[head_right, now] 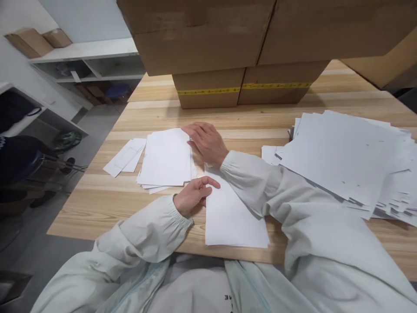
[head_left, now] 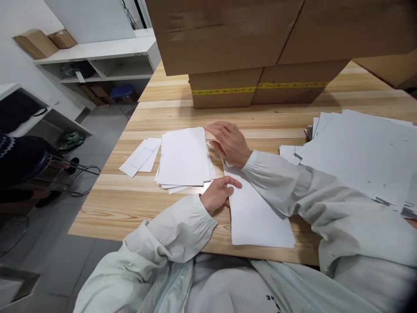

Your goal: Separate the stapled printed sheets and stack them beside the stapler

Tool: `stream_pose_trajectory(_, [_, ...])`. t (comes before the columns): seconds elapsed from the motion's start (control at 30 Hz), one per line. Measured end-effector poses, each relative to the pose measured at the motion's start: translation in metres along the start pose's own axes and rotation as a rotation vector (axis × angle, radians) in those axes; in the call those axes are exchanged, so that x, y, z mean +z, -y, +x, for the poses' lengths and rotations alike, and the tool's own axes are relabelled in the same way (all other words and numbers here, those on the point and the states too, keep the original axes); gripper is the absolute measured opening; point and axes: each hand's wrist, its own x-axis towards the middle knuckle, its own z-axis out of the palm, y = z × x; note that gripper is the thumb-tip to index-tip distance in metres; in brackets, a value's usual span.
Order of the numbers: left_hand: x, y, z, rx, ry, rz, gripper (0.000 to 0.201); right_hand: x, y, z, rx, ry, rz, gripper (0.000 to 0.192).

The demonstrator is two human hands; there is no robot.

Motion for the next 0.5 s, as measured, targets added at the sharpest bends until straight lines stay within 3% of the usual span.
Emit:
stream_pose_trajectory(0.1, [-0.012, 0.006, -0.031, 0.121, 0.028, 0.208, 0.012, -0.055, 0.011, -0.033, -0.021, -0.155, -0.034, 0.032])
stream_pose_trajectory(0.2, [-0.018, 0.005, -0.066, 0.402, -0.113, 0.435, 0.021, -0.097, 0.036, -0.094, 0.326, -0.205, -0.003, 0.024])
stream_pose_trajectory(0.23, [-0.016, 0.003, -0.074, 0.462, -0.124, 0.469, 0.024, -0.104, 0.046, -0.115, 0.508, -0.160, 0.078, 0.032])
stream_pose_trajectory(0.3, [-0.009, -0.003, -0.082, 0.558, -0.126, 0.517, 0.026, -0.108, 0.069, -0.151, 0.791, -0.053, 0.447, 0.049])
stream_pose_trajectory(0.37, [0.003, -0.009, -0.080, 0.613, -0.109, 0.564, 0.026, -0.106, 0.086, -0.171, 1.015, 0.003, 0.697, 0.051])
stream_pose_trajectory(0.43, [0.010, -0.012, -0.073, 0.641, -0.079, 0.559, 0.025, -0.107, 0.089, -0.175, 1.134, -0.114, 0.644, 0.049])
stream_pose_trajectory(0.5, [0.006, -0.015, -0.066, 0.662, -0.065, 0.508, 0.025, -0.118, 0.071, -0.169, 1.120, -0.368, 0.327, 0.048])
